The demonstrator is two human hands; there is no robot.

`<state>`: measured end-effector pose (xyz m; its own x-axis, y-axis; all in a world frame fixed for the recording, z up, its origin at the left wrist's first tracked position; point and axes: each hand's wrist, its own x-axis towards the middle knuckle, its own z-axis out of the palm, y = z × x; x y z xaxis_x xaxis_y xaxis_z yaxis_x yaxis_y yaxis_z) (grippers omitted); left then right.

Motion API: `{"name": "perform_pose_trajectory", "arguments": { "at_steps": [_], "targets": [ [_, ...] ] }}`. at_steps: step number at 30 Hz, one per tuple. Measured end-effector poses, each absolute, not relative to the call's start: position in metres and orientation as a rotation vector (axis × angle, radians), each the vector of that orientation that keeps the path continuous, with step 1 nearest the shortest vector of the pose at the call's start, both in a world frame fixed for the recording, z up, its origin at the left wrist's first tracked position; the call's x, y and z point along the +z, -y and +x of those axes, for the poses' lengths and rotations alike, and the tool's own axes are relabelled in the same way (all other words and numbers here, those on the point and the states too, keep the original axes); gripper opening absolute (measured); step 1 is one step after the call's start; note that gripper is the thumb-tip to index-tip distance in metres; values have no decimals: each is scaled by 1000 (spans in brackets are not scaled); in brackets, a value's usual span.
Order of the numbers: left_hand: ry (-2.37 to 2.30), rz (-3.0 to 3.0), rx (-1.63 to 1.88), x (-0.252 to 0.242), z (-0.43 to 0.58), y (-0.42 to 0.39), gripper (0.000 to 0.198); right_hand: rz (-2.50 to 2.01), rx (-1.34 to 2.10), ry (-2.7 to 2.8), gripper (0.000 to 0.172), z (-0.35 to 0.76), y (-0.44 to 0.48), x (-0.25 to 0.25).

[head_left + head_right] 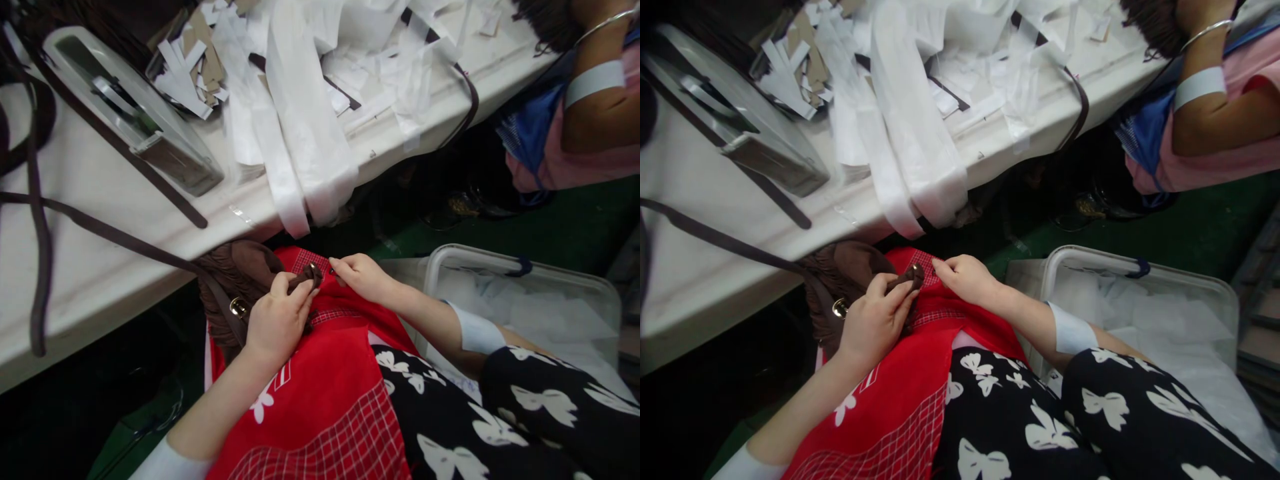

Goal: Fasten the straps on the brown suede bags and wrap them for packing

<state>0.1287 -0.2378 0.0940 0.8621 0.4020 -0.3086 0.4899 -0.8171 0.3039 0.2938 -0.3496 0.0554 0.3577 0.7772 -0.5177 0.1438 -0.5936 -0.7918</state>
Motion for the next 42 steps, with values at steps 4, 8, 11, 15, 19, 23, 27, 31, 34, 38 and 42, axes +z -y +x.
{"name": "perform_pose_trajectory", "arguments": {
  "at_steps": [4,8,11,15,19,23,27,31,34,38,42],
  "targets": [
    [-637,2698,-349,95,130,239,33,-1972,1277,792,54,292,349,57],
    [-616,2727,-360,95,131,240,33,-1938,1291,781,56,292,349,58],
    [-614,2754,-369,94,131,242,33,-1915,1254,785,60,293,350,57],
    [-603,2791,-426,95,132,246,33,-1956,1224,794,58,293,352,55],
    [-589,2787,-461,97,134,248,33,-1989,1254,808,54,293,352,56],
    [-591,2801,-474,98,135,248,33,-1995,1283,814,54,294,352,58],
    [-588,2808,-460,98,135,248,33,-2000,1309,809,54,294,351,59],
    [-591,2799,-445,97,135,248,34,-2004,1347,794,55,294,352,59],
    [-598,2791,-442,96,134,248,34,-2002,1347,799,55,294,352,58],
    [-608,2803,-421,96,134,248,32,-2006,1353,793,55,294,352,56],
    [-594,2824,-376,94,132,247,30,-2000,1332,784,55,295,352,56]
  ]
}}
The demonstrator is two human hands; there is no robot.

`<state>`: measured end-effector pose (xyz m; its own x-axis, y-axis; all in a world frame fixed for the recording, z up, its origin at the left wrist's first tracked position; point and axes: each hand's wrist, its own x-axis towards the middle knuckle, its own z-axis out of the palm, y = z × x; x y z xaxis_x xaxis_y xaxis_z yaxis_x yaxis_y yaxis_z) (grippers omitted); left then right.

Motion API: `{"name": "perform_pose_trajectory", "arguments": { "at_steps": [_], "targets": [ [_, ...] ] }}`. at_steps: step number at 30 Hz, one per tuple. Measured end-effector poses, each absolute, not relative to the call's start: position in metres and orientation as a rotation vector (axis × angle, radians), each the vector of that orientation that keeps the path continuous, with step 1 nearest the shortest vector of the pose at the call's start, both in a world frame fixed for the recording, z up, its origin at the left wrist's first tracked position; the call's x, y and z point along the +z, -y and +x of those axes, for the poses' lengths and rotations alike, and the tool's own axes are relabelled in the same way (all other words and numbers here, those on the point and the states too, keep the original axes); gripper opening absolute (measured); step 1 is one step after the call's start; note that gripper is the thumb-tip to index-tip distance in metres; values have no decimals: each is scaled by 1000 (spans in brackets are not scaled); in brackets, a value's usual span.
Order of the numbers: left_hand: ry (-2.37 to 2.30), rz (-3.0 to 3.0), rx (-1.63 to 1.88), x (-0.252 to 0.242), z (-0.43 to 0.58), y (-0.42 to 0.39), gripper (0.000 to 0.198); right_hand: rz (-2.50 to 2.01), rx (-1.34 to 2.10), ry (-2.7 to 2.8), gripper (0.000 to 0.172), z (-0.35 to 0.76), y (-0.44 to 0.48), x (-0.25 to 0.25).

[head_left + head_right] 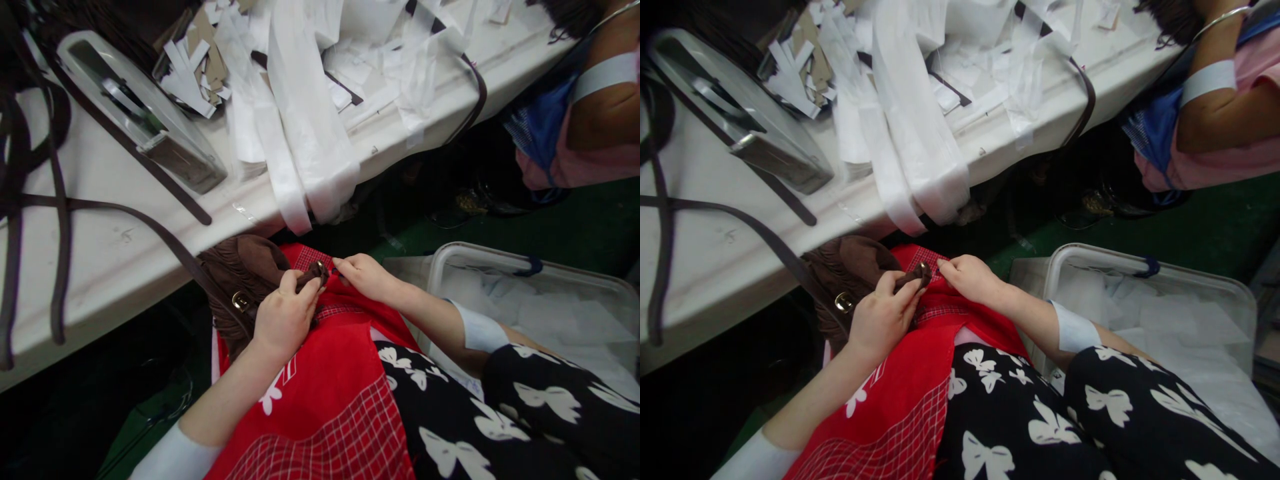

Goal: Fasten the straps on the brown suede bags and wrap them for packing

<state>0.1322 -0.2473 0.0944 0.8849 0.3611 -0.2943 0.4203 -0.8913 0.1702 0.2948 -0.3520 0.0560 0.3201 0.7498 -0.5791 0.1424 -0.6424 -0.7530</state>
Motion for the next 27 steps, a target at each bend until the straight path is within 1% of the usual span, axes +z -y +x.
{"name": "perform_pose_trajectory", "arguments": {
  "at_steps": [4,8,23,27],
  "targets": [
    [-582,2831,-326,93,131,246,29,-1993,1287,802,55,296,350,57],
    [-572,2824,-280,92,130,246,29,-2014,1322,825,55,295,349,61],
    [-600,2790,-295,91,130,246,29,-2035,1297,854,56,295,351,66],
    [-587,2776,-244,89,130,247,28,-2033,1295,862,55,295,350,66]
  ]
}}
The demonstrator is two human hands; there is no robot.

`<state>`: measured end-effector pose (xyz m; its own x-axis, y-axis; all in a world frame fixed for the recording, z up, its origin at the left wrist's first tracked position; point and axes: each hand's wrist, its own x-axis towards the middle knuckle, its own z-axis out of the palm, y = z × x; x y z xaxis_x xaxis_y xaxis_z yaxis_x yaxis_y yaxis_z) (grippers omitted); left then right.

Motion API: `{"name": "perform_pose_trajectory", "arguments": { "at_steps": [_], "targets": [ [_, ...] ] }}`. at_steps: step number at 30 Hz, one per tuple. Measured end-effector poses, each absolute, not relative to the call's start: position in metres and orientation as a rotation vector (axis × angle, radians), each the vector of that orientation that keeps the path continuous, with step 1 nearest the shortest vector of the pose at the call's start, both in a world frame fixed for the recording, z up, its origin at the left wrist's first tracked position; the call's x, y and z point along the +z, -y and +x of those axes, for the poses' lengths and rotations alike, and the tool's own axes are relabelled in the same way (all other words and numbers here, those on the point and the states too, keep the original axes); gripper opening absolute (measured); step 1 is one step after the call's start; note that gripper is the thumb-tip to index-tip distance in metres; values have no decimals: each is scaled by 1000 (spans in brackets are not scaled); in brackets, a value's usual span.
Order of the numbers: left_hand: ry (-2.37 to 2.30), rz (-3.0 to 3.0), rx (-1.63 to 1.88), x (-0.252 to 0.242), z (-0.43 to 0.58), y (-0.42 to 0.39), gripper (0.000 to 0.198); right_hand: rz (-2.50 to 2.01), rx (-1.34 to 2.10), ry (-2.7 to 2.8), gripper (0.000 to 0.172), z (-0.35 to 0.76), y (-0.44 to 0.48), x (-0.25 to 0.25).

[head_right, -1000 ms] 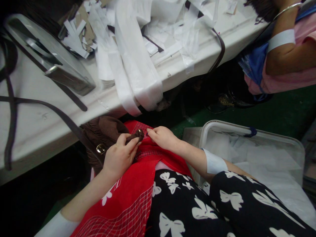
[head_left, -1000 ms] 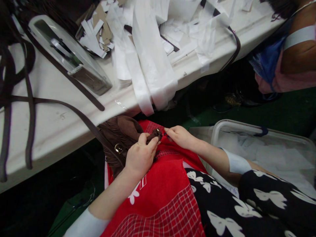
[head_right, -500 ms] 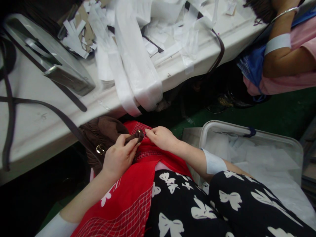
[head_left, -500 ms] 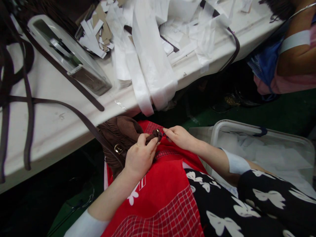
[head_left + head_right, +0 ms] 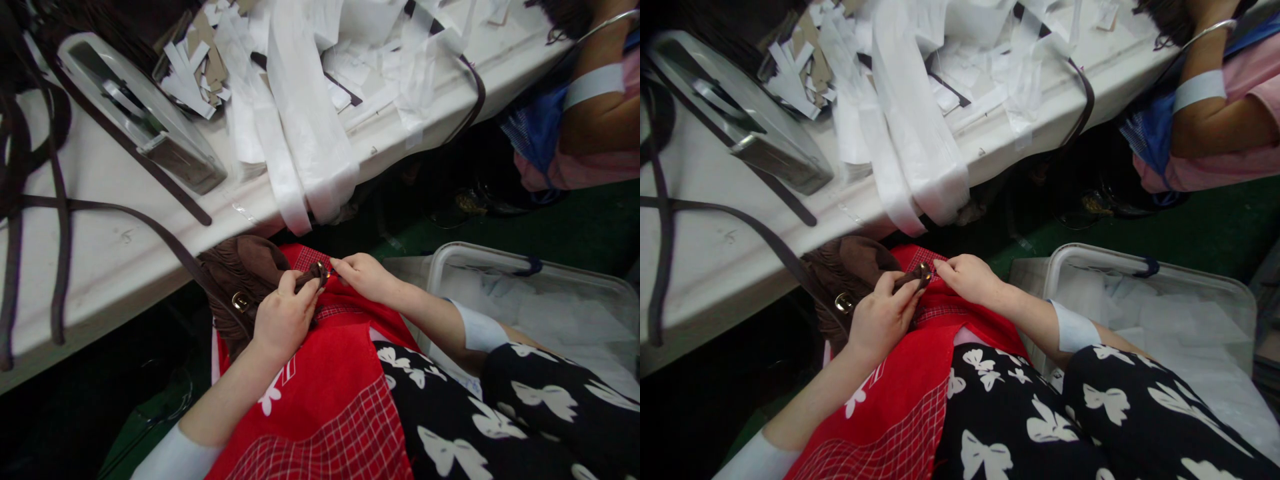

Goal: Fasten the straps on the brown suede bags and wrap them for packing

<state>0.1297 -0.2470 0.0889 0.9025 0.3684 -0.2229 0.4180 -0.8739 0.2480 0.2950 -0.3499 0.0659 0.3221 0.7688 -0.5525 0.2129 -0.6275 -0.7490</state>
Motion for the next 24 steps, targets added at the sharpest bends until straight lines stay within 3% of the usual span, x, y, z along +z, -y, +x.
{"name": "perform_pose_trajectory", "arguments": {
  "at_steps": [8,15,24],
  "targets": [
    [-597,2300,89,87,124,234,26,-1943,1220,815,63,299,353,63],
    [-669,1968,219,91,119,224,24,-1795,1138,858,44,299,350,65],
    [-831,1824,325,105,105,222,24,-1762,1141,933,41,292,340,70]
  ]
}}
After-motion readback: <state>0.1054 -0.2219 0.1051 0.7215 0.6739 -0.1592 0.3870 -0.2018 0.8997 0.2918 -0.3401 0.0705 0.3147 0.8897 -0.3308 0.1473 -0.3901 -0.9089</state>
